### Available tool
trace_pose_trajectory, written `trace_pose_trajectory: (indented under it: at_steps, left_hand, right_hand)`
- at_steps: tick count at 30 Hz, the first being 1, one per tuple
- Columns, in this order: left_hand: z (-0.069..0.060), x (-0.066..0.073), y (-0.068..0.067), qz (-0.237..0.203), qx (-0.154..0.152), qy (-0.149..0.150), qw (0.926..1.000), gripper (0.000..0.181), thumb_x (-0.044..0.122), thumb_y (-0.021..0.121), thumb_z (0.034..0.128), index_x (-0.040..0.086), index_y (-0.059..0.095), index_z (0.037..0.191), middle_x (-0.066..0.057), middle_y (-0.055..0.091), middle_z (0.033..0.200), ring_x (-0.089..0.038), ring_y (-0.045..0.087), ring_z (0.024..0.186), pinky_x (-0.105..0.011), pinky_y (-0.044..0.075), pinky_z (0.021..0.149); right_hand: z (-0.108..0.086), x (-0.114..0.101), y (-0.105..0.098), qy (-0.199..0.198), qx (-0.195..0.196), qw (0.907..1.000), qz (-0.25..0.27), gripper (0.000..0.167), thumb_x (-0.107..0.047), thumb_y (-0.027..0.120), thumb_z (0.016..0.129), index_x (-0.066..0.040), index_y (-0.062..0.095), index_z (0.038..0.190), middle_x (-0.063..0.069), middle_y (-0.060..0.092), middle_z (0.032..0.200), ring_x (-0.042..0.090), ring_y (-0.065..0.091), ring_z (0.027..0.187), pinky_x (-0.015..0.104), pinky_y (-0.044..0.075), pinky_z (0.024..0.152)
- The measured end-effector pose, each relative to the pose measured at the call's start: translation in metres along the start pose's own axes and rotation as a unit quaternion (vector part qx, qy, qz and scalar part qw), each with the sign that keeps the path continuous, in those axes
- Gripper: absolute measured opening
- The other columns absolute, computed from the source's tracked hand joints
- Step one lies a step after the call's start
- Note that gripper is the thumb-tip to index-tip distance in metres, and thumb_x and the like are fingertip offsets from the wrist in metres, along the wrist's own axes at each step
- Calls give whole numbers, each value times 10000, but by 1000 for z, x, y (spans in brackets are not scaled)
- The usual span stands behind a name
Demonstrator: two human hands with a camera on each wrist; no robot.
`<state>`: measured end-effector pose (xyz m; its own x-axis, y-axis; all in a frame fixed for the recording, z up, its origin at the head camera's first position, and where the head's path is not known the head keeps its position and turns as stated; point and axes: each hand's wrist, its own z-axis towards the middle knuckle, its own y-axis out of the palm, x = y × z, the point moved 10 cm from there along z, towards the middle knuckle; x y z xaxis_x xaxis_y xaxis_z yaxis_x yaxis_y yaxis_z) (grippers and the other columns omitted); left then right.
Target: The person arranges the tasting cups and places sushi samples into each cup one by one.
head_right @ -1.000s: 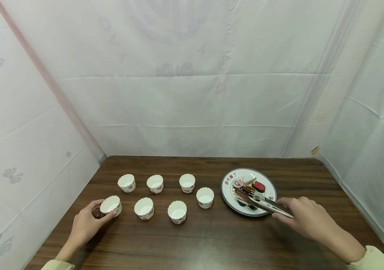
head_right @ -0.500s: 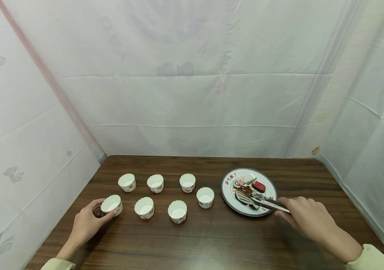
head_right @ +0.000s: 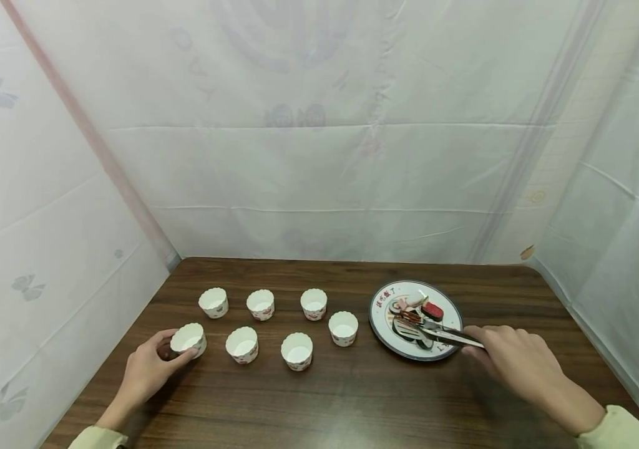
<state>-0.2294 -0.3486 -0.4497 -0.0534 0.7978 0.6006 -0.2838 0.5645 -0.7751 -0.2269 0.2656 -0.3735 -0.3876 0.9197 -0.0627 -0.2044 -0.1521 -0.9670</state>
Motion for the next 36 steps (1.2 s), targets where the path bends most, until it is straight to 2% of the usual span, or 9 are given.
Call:
trace_pose_trajectory:
  at_steps: [8, 11, 17, 23, 26, 32, 36]
  left_hand:
    - [1, 2, 1, -5, -51, 12, 10000, 651, 328, 878, 835, -44, 618, 1303, -237, 729, 1110, -201, 655, 786, -382, 511, 688]
    - [2, 2, 1, 14, -28, 46, 10000, 649, 325, 877, 836, -46, 618, 1300, -232, 732, 1101, -200, 655, 782, -390, 514, 693]
    - [2, 1, 0, 53, -28, 10, 10000, 653, 336, 876, 835, -42, 620, 1302, -236, 726, 1124, -202, 654, 790, -396, 510, 705]
    - [2, 1, -1, 55, -43, -8, 10000, 653, 346, 875, 835, -38, 623, 1298, -238, 722, 1142, -204, 659, 800, -399, 511, 713]
    - [2, 1, 0, 57, -50, -4, 10000, 648, 345, 875, 836, -38, 624, 1294, -236, 724, 1137, -207, 664, 801, -407, 517, 715]
    - [1, 1, 0, 45, -42, 35, 10000, 635, 332, 877, 836, -37, 628, 1289, -222, 730, 1114, -200, 661, 788, -408, 518, 705]
    - [1, 2, 0, 64, 4, 71, 10000, 631, 323, 883, 829, -34, 631, 1284, -213, 734, 1099, -192, 653, 780, -398, 512, 700]
  right_hand:
    - [8, 1, -21, -181, 278, 9994, -14, 233, -295, 807, 890, -230, 752, 1108, -153, 679, 804, 108, 612, 636, 347, 368, 450]
    - [14, -1, -29, -324, 333, 9989, -35, 268, -280, 803, 896, -188, 763, 1145, -121, 714, 845, 92, 611, 644, 330, 369, 454]
    - [28, -12, -40, -530, 295, 9982, 0, 314, -332, 771, 928, -162, 765, 1193, -15, 772, 1001, 198, 710, 752, 340, 416, 467]
    - [47, -34, -50, -952, 465, 9943, 95, 336, -321, 780, 919, -149, 766, 1207, 32, 773, 1089, 258, 737, 818, 333, 435, 467]
    - [58, -47, -53, -1129, 507, 9922, 160, 349, -312, 790, 909, -144, 766, 1213, 36, 773, 1093, 274, 741, 857, 365, 481, 492]
    - [79, -78, -56, -1501, 662, 9860, 283, 340, -305, 783, 919, -132, 768, 1212, 26, 775, 1072, 233, 739, 845, 360, 516, 537]
    - [92, -98, -53, -1681, 548, 9835, 384, 321, -302, 748, 952, -137, 755, 1227, 27, 769, 1097, 218, 733, 840, 364, 527, 555]
